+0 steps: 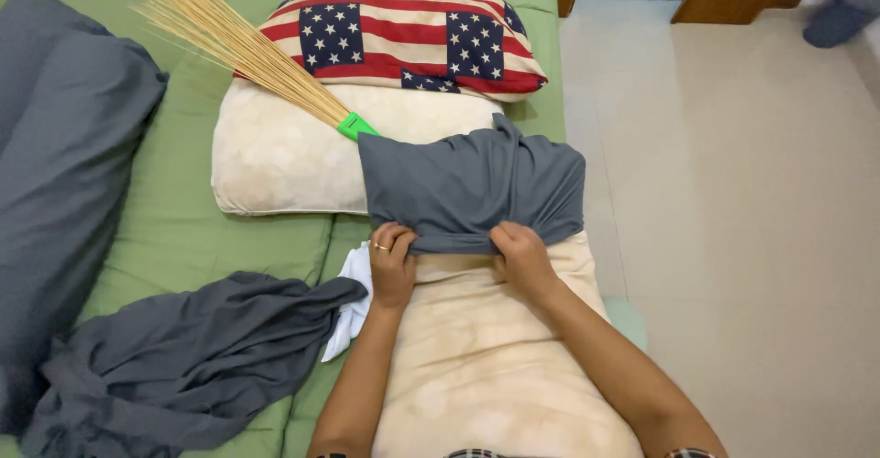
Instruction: Put a pillowcase onto a pillow after beating it with a broom.
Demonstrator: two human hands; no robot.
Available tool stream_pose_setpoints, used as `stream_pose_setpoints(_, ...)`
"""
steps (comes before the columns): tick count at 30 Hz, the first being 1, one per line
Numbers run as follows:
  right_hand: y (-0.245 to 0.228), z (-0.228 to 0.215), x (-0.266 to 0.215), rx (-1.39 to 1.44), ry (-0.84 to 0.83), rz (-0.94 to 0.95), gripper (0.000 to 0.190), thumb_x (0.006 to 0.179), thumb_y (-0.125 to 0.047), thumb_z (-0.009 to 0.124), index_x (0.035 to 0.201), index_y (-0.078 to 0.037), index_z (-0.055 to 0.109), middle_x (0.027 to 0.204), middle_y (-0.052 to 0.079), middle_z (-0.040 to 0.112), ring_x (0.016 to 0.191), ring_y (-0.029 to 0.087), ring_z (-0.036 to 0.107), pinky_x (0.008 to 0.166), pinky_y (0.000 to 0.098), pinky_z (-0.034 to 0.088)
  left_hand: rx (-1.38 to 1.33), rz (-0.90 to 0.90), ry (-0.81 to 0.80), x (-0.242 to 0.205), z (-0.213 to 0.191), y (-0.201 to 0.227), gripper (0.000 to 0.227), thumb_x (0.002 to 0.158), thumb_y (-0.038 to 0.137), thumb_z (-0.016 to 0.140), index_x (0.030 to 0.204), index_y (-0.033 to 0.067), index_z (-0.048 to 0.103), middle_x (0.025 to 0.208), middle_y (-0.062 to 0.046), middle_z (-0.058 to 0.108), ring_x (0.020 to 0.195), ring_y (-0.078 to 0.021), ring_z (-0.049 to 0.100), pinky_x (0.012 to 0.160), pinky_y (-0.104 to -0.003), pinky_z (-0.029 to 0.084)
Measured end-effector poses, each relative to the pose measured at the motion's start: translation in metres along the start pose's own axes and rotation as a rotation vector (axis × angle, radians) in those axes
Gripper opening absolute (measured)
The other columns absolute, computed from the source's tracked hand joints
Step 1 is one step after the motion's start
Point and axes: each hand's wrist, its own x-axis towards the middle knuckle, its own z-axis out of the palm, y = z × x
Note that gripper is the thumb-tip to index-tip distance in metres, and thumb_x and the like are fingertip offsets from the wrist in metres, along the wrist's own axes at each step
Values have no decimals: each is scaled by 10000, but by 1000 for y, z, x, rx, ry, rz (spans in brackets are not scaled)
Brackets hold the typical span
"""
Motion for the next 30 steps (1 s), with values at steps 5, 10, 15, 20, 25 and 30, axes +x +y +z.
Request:
stream_pose_setpoints(5,77,2,32,-525,441,-313,241,705,-31,684,934,-91,635,947,92,578,924,309,562,766,433,436,-104,-115,-135,1,3,-24,124,819,-18,596,939,2,614,911,-214,622,920,-435,585,837,-503,460)
stream_pose_setpoints(10,159,-29,27,-621,536,28,284,698,-22,660,971,-86,613,1005,106,599,988,336,584,793,454,448,-102,-151,-246,-11,12,-31,37,811,22,606,844,9,599,805,-215,620,816,-435,595,752,-517,443)
stream_pose_setpoints(15,213,-5,-10,-473,379,294,284,825,46,637,1079,-80,622,1091,127,643,1030,383,615,812,479,502,-100,-155,-260,-11,21,-33,52,784,42,612,815,12,582,784,-207,617,800,-432,594,739,-516,437)
stream_pose_setpoints(20,146,-19,-56,-207,131,524,494,686,-6,725,1164,-52,608,1126,199,657,1010,462,613,838,503,493,-58,-148,-243,-13,27,-40,85,790,28,613,862,3,576,854,-201,617,878,-426,582,778,-517,432)
stream_pose_setpoints(25,195,12,-122,13,274,387,437,766,85,567,1180,-55,584,1106,224,633,1051,438,621,912,456,499,-86,-148,-245,-9,35,-47,100,798,21,613,892,-4,587,888,-199,624,902,-419,579,796,-508,437)
stream_pose_setpoints(30,210,13,-101,404,382,432,123,1028,59,526,1094,-20,459,1110,212,558,1074,328,525,994,395,469,-73,-164,-215,-19,31,-45,167,830,45,646,982,-7,598,957,-215,627,956,-426,578,851,-500,445)
